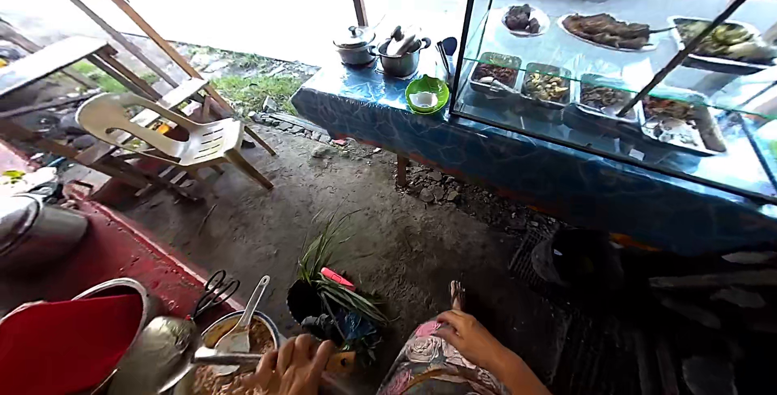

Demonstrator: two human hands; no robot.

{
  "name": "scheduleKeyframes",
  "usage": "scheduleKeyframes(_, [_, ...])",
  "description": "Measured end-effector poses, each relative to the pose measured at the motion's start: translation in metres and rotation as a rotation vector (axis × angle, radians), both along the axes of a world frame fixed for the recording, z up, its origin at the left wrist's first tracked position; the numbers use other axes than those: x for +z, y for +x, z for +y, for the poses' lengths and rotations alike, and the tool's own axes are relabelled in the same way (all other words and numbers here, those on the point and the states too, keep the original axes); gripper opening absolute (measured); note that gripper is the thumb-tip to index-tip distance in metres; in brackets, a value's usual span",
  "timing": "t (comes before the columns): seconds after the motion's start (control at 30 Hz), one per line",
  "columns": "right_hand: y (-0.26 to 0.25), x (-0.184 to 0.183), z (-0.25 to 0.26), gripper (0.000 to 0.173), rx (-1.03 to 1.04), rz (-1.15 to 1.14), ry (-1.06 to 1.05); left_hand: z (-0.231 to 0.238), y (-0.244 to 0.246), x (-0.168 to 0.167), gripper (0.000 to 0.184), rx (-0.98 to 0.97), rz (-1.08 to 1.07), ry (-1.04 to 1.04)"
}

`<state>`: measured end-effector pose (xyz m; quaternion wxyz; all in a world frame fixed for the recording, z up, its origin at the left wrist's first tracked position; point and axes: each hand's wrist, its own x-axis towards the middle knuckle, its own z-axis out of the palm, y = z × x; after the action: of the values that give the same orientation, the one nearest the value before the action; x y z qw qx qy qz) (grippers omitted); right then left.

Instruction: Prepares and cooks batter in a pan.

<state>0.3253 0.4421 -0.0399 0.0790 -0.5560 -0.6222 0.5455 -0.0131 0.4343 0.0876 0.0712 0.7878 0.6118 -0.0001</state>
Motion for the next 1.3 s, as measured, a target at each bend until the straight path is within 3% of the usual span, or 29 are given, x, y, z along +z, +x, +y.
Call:
scheduleKeyframes(0.1, [0.007,0.031,0.043,0.039,0.069,0.333,-0.082,0.019,0.072,0.011,0.031,-0.057,-0.088,0.052])
scheduleKeyframes(0.23, [0.041,0.084,0.09,0.048,0.162,0.603,-0.367,0.061,0.168,-0.009,0.029,-0.191,-0.142,0.143])
scheduleKeyframes(0.4, [0.106,0.068,0.116,0.043,0.087,0.688,-0.514,0.106,0.25,-0.035,0.017,-0.282,-0.055,0.183])
scheduleKeyframes(0.57, [0.137,0.05,0.122,0.028,-0.056,0.86,-0.592,0.129,0.296,-0.048,0.021,-0.274,0.028,0.21])
scheduleKeyframes(0.7, [0.154,0.045,0.14,0.018,-0.086,0.902,-0.518,0.145,0.309,-0.062,0.04,-0.205,-0.163,0.407])
scheduleKeyframes(0.77, [0.162,0.042,0.153,0.029,-0.07,0.875,-0.488,0.155,0.311,-0.063,0.036,-0.128,-0.302,0.498])
scheduleKeyframes(0.87, [0.17,0.044,0.18,0.039,-0.1,0.633,-0.4,0.169,0.311,-0.059,0.026,0.007,-0.4,0.554])
scheduleKeyframes(0.97, [0.172,0.036,0.198,0.033,-0.222,0.485,-0.329,0.171,0.308,-0.065,0.028,0.08,-0.473,0.455])
scheduleKeyframes(1.1, [0.163,0.023,0.221,0.018,-0.423,0.593,-0.368,0.177,0.304,-0.079,0.029,0.094,-0.552,0.303])
scheduleKeyframes(1.3, [0.137,0.028,0.287,0.006,-0.534,0.671,-0.387,0.214,0.279,-0.085,0.027,0.12,-0.612,0.218])
